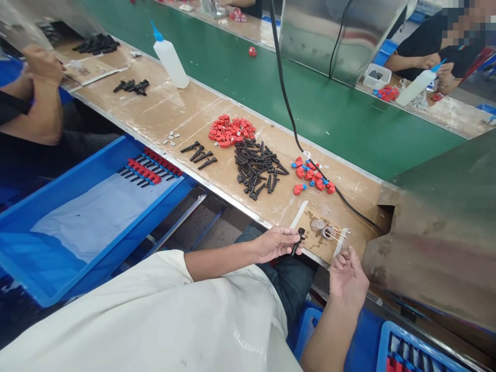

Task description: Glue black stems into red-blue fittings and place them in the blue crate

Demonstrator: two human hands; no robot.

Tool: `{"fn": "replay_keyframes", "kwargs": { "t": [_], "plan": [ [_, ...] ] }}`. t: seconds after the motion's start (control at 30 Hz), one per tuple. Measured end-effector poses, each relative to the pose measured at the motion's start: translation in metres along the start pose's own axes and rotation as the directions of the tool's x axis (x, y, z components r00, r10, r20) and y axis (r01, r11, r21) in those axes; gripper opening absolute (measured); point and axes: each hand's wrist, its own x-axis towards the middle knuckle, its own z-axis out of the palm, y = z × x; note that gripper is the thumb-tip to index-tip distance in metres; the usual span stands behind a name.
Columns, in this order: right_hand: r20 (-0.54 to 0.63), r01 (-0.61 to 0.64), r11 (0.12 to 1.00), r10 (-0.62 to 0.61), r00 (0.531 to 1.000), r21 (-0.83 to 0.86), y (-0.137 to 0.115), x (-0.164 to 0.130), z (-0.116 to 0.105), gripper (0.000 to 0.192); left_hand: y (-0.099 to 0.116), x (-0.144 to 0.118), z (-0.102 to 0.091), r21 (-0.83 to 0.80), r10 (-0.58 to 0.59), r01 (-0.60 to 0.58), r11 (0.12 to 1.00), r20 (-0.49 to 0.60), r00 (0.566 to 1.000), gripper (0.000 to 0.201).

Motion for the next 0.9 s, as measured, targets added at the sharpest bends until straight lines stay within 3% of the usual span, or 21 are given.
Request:
{"fn": "replay_keyframes", "kwargs": {
  "t": [0.17, 0.33, 0.47, 0.5, 0.53, 0.6, 0.67, 0.7, 0.77, 0.83, 0.9],
  "plan": [
    [-0.075, 0.136, 0.948, -0.164, 0.984, -0.289, 0.020, 0.018, 0.014, 0.053, 0.004, -0.006, 0.010, -0.156, -0.091, 0.074, 0.985, -0.107, 0.990, 0.014],
    [-0.086, 0.232, 0.873, -0.295, 0.952, -0.430, 0.027, 0.025, 0.018, 0.052, 0.008, -0.010, 0.015, -0.222, -0.146, 0.112, 0.969, -0.142, 0.979, 0.015],
    [-0.075, 0.306, 0.771, -0.415, 0.907, -0.558, 0.014, 0.026, 0.016, 0.044, 0.012, -0.011, 0.021, -0.203, -0.146, 0.112, 0.973, -0.159, 0.976, 0.012],
    [-0.025, 0.341, 0.697, -0.458, 0.889, -0.631, 0.008, 0.023, 0.016, 0.037, 0.013, -0.010, 0.023, -0.184, -0.139, 0.107, 0.977, -0.170, 0.976, 0.014],
    [0.067, 0.385, 0.569, -0.499, 0.864, -0.727, 0.002, 0.020, 0.017, 0.030, 0.014, -0.010, 0.025, -0.164, -0.131, 0.102, 0.981, -0.181, 0.975, 0.016],
    [0.351, 0.466, 0.142, -0.482, 0.803, -0.873, -0.010, 0.012, 0.022, 0.020, 0.015, -0.009, 0.029, -0.129, -0.119, 0.094, 0.987, -0.197, 0.973, 0.020],
    [0.585, 0.508, -0.303, -0.286, 0.759, -0.806, -0.019, 0.004, 0.033, 0.023, 0.016, -0.008, 0.032, -0.110, -0.121, 0.100, 0.989, -0.209, 0.970, 0.022],
    [0.636, 0.522, -0.433, -0.174, 0.751, -0.735, -0.022, 0.001, 0.039, 0.024, 0.016, -0.007, 0.033, -0.105, -0.125, 0.104, 0.989, -0.215, 0.969, 0.023],
    [0.670, 0.555, -0.562, 0.001, 0.742, -0.614, -0.024, -0.002, 0.052, 0.026, 0.016, -0.006, 0.033, -0.097, -0.125, 0.105, 0.990, -0.227, 0.966, 0.023],
    [0.671, 0.578, -0.590, 0.079, 0.737, -0.564, -0.024, -0.001, 0.060, 0.026, 0.016, -0.006, 0.033, -0.091, -0.115, 0.096, 0.991, -0.230, 0.966, 0.023],
    [0.678, 0.589, -0.567, 0.071, 0.732, -0.576, -0.022, 0.004, 0.060, 0.023, 0.016, -0.006, 0.031, -0.095, -0.100, 0.080, 0.992, -0.230, 0.968, 0.023]
  ]
}}
